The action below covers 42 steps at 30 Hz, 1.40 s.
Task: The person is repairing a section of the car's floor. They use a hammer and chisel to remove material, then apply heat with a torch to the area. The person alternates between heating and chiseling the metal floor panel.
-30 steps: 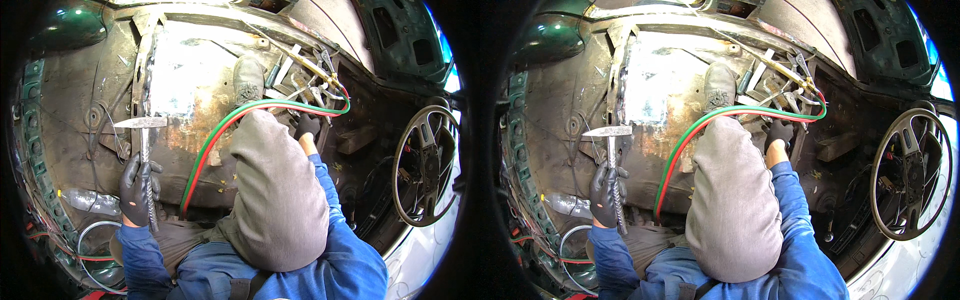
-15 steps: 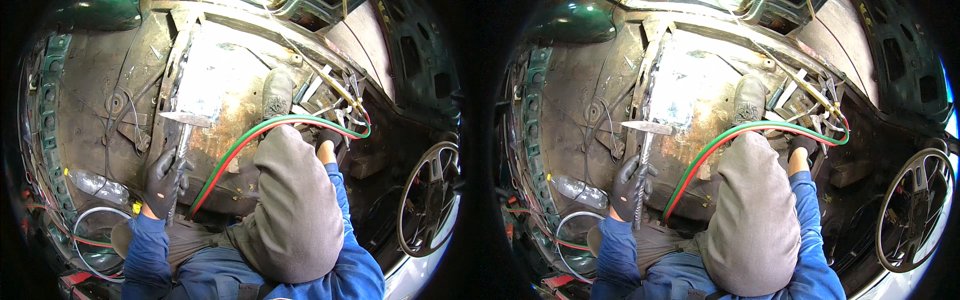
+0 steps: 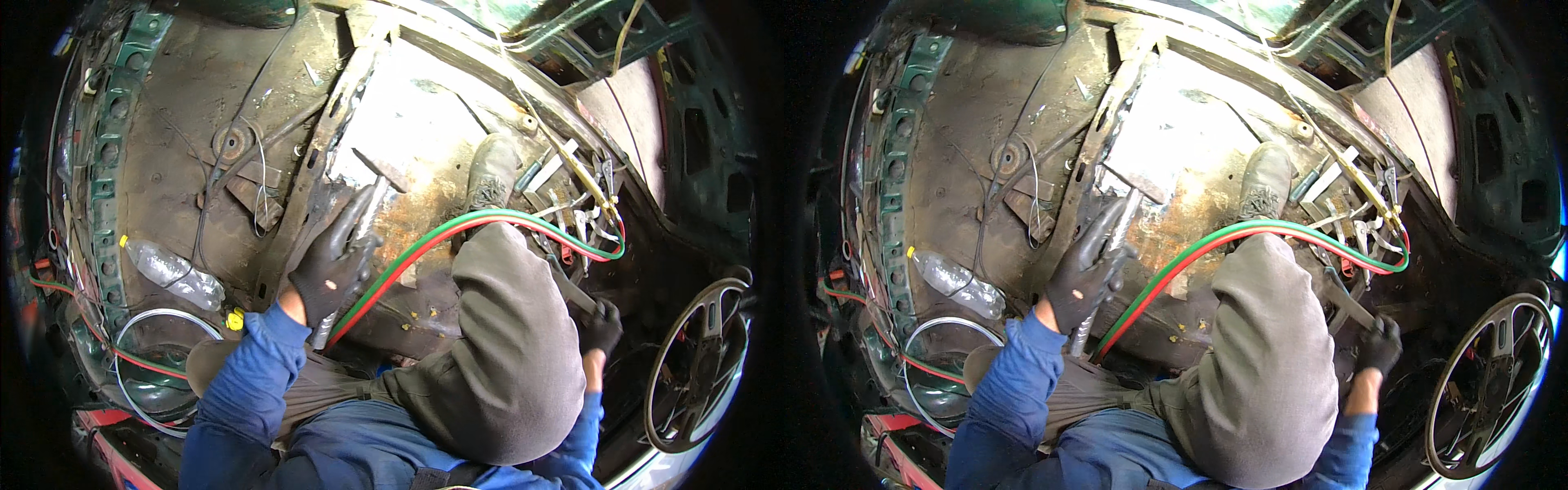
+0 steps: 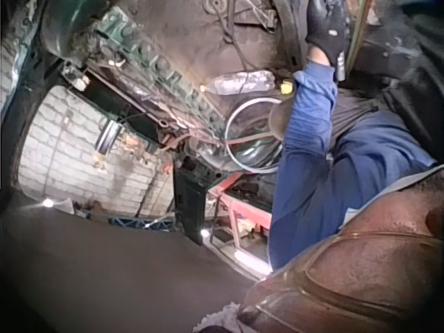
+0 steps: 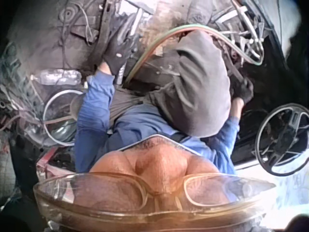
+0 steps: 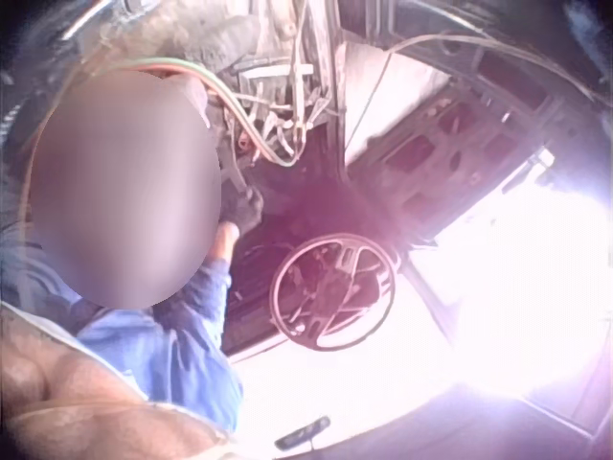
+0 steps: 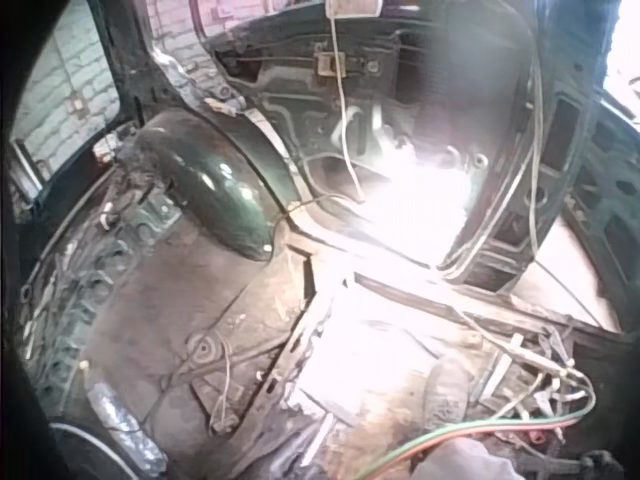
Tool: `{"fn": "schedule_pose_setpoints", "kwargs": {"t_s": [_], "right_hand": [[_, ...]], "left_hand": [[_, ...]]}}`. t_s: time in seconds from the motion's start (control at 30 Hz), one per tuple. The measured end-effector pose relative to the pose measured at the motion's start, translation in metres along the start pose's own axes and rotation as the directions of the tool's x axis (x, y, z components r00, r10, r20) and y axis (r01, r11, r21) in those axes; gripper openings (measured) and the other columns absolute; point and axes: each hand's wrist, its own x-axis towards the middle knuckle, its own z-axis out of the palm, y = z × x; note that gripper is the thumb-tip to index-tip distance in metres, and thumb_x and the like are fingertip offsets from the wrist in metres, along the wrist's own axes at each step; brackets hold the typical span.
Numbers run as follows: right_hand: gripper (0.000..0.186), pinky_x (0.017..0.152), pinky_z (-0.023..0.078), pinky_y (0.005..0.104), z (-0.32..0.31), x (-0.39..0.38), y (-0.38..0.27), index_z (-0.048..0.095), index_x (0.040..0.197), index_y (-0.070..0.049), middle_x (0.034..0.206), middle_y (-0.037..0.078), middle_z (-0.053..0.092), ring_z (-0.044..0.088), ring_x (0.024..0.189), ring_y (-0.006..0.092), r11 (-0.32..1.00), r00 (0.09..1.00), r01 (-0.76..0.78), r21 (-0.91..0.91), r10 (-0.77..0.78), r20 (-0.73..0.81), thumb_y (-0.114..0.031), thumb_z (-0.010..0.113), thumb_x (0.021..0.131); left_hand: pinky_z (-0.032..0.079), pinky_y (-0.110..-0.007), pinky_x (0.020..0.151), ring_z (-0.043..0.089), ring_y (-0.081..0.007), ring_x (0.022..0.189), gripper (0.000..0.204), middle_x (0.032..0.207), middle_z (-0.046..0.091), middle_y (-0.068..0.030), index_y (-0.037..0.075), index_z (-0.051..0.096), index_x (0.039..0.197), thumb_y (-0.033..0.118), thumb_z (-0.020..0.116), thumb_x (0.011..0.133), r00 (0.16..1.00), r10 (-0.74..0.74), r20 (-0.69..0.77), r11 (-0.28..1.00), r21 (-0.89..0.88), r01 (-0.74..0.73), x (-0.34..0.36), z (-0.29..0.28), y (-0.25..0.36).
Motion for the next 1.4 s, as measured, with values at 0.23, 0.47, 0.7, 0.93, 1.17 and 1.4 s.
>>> {"fn": "schedule_pose_setpoints", "kwargs": {"t_s": [0.23, 0.47, 0.7, 0.93, 1.17, 1.4], "right_hand": [[0.021, 0.072, 0.056, 0.0278, -0.087, 0.002, -0.074, 0.073, 0.117, -0.004, 0.097, -0.002, 0.069, 0.064, 0.088, 0.0076, 0.850, 0.997, 0.056, 0.523, -0.077, 0.017, -0.022, 0.065, 0.109], [0.023, 0.075, 0.060, 0.0303, 0.026, 0.020, -0.240, 0.068, 0.120, 0.001, 0.102, 0.006, 0.066, 0.066, 0.083, 0.0137, 0.516, 0.815, -0.241, 0.822, -0.353, 0.460, -0.018, 0.063, 0.110], [0.020, 0.075, 0.060, 0.0306, 0.117, 0.034, -0.296, 0.069, 0.110, -0.001, 0.091, 0.003, 0.070, 0.073, 0.081, 0.0169, 0.670, 0.232, -0.436, 0.601, -0.562, 0.794, -0.021, 0.067, 0.108], [0.061, 0.086, 0.058, 0.0386, 0.152, 0.040, -0.331, 0.072, 0.121, 0.002, 0.098, 0.017, 0.076, 0.072, 0.089, 0.0223, 0.697, 0.143, 0.318, 0.643, -0.705, 0.694, -0.049, 0.039, 0.116], [0.037, 0.088, 0.061, 0.0432, 0.183, 0.047, -0.325, 0.064, 0.121, 0.003, 0.099, 0.014, 0.071, 0.073, 0.091, 0.0266, 0.493, 0.540, -0.489, 0.719, -0.477, 0.694, -0.031, 0.053, 0.110], [0.020, 0.060, 0.055, 0.0381, 0.173, 0.080, -0.302, 0.058, 0.095, -0.006, 0.080, 0.004, 0.053, 0.057, 0.063, 0.0174, 0.256, 0.735, -0.567, 0.783, -0.271, 0.621, -0.023, 0.058, 0.105]], "left_hand": [[0.045, -0.022, 0.059, 0.053, -0.0034, 0.069, 0.058, 0.105, 0.065, -0.0013, 0.011, 0.055, 0.155, 0.027, 0.074, 0.103, 0.978, -0.133, 0.164, 0.978, -0.136, 0.156, 0.024, 0.012, 0.009], [0.053, -0.028, 0.083, 0.063, -0.0115, 0.089, 0.070, 0.108, 0.068, -0.0026, 0.005, 0.064, 0.141, 0.037, 0.092, 0.086, 0.958, 0.179, 0.224, 0.983, -0.067, -0.168, 0.078, 0.058, 0.013], [0.049, -0.026, 0.060, 0.057, -0.0069, 0.070, 0.032, 0.088, 0.066, -0.0017, 0.006, 0.069, 0.131, 0.029, 0.064, 0.109, 0.969, 0.183, 0.166, 0.897, -0.431, -0.095, 0.107, 0.079, 0.016], [0.055, -0.052, 0.087, 0.070, -0.0416, 0.095, 0.022, 0.101, 0.072, -0.0233, 0.000, 0.072, 0.111, 0.015, 0.058, 0.103, 0.778, 0.544, 0.313, 0.585, 0.523, -0.620, 0.136, 0.062, 0.006], [0.055, -0.037, 0.084, 0.065, -0.0232, 0.098, 0.023, 0.101, 0.068, -0.0124, -0.001, 0.069, 0.122, 0.011, 0.063, 0.103, 0.790, 0.570, 0.226, 0.761, 0.217, -0.612, 0.126, 0.059, 0.018], [0.049, -0.021, 0.055, 0.060, -0.0069, 0.067, 0.036, 0.099, 0.072, -0.0055, 0.001, 0.069, 0.131, 0.029, 0.060, 0.111, 0.938, 0.235, -0.256, 0.970, 0.123, -0.210, 0.173, -0.021, 0.060]]}}
